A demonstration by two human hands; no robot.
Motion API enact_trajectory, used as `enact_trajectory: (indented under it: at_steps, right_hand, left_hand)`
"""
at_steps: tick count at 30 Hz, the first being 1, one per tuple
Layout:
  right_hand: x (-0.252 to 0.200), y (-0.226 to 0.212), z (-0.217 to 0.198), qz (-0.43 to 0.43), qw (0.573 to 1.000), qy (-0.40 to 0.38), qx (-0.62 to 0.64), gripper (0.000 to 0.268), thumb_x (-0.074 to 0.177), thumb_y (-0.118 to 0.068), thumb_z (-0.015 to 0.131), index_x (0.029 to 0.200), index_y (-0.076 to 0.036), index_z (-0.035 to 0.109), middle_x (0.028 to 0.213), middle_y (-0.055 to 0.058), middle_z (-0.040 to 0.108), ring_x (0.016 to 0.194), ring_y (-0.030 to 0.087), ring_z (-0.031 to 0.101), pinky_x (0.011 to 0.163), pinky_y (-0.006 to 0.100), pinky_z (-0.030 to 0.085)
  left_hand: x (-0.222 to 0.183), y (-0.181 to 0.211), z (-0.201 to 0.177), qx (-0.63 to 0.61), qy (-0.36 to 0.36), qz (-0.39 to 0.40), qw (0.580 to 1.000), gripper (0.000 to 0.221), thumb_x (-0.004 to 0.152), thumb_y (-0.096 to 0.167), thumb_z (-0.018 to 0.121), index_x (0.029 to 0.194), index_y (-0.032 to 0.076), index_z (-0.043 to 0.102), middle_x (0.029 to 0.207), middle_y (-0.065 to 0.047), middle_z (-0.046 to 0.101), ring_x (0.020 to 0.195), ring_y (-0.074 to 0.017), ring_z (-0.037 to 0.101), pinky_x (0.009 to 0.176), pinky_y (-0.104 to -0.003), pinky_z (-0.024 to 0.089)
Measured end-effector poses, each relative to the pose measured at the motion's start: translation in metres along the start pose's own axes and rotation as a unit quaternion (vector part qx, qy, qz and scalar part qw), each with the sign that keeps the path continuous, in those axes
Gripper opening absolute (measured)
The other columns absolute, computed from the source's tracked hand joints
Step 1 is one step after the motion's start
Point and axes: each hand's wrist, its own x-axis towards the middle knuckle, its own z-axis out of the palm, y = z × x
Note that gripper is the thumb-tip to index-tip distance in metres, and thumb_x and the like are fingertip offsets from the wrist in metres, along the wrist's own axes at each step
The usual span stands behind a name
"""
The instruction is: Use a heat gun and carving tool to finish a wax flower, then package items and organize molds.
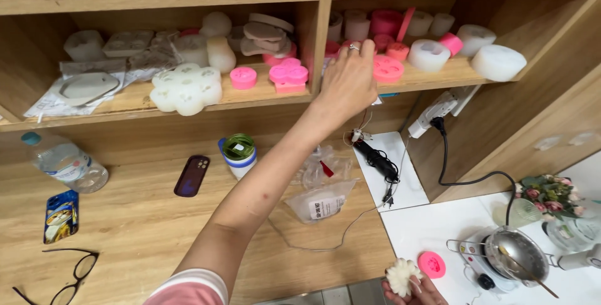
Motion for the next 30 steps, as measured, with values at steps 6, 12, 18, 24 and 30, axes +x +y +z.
enact_trajectory:
  at_steps: [6,12,18,24,30]
  right_hand:
    - [0.002,-0.036,0.045,-0.006,1.0,0.016,-0.005,0.047,0.099,-0.008,0.041,0.145,-0.003,0.048,0.129,0.036,0.062,0.106,0.056,0.067,0.086,0.064,0.058]
    - [-0.016,-0.074,0.095,-0.014,0.998,0.011,-0.055,0.047,0.097,-0.005,0.044,0.143,0.003,0.048,0.125,0.034,0.066,0.102,0.051,0.071,0.08,0.055,0.061]
    - [-0.017,-0.096,0.123,0.005,0.997,-0.01,-0.077,0.047,0.096,-0.008,0.048,0.142,0.004,0.049,0.124,0.03,0.067,0.101,0.048,0.073,0.079,0.052,0.063]
    - [-0.013,-0.11,0.127,0.022,0.995,-0.008,-0.095,0.046,0.096,-0.009,0.049,0.14,0.005,0.05,0.124,0.029,0.069,0.1,0.047,0.074,0.079,0.052,0.064]
    - [-0.019,-0.116,0.121,0.026,0.995,-0.026,-0.094,0.045,0.095,-0.007,0.05,0.138,0.006,0.051,0.126,0.028,0.068,0.102,0.046,0.074,0.08,0.051,0.064]
  left_hand:
    - [0.014,-0.005,-0.001,0.047,-0.125,-0.043,0.99,0.054,0.076,0.032,0.076,0.11,-0.008,0.062,0.107,-0.027,0.068,0.112,-0.0411,0.062,0.089,-0.056,0.053]
    - [0.039,-0.032,0.039,0.078,-0.109,-0.102,0.986,0.021,0.095,0.013,0.062,0.11,0.0,0.07,0.102,-0.024,0.073,0.1,-0.0395,0.072,0.083,-0.051,0.059]
    - [0.059,-0.07,0.082,0.18,-0.185,-0.104,0.96,0.021,0.078,0.004,0.069,0.098,0.006,0.075,0.102,-0.018,0.073,0.099,-0.0368,0.071,0.077,-0.049,0.059]
    - [0.067,-0.048,0.061,0.159,-0.115,-0.099,0.976,0.023,0.079,0.004,0.07,0.101,0.002,0.073,0.106,-0.021,0.073,0.101,-0.0389,0.071,0.082,-0.05,0.058]
    - [0.071,-0.011,0.041,-0.013,-0.207,-0.102,0.973,0.062,0.086,0.018,0.075,0.139,-0.002,0.05,0.119,-0.028,0.065,0.117,-0.0427,0.062,0.097,-0.051,0.05]
